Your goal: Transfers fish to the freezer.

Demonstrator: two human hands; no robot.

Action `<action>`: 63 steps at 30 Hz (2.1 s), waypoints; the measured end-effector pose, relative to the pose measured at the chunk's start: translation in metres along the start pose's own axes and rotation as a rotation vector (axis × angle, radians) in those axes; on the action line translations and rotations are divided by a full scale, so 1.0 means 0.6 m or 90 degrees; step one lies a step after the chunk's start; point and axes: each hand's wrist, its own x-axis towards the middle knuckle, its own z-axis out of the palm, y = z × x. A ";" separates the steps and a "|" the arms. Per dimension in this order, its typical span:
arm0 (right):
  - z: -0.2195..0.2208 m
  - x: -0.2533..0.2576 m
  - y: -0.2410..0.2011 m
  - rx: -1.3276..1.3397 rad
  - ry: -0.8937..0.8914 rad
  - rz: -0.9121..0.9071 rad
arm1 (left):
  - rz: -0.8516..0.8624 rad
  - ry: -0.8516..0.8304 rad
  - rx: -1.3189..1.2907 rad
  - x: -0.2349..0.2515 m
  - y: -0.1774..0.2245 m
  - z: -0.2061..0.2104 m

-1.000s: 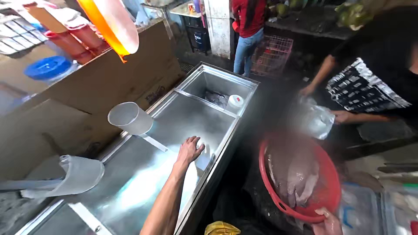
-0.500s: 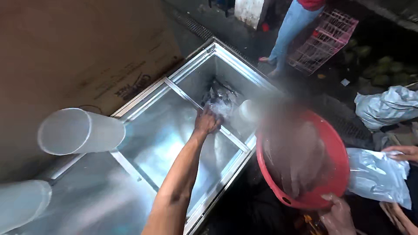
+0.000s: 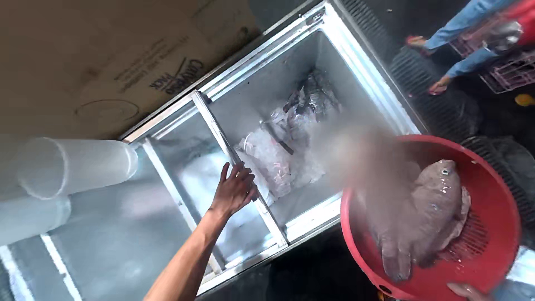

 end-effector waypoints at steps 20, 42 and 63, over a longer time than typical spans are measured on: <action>0.237 0.058 -0.040 -0.238 -0.079 -0.054 | -0.599 0.219 -0.177 -0.267 -0.200 0.094; 0.908 0.324 0.439 -0.949 -0.322 -0.293 | -0.609 0.236 -0.100 -0.258 -0.193 0.130; 0.812 0.278 0.345 -1.043 -0.552 -0.487 | -0.607 0.230 -0.082 -0.258 -0.190 0.126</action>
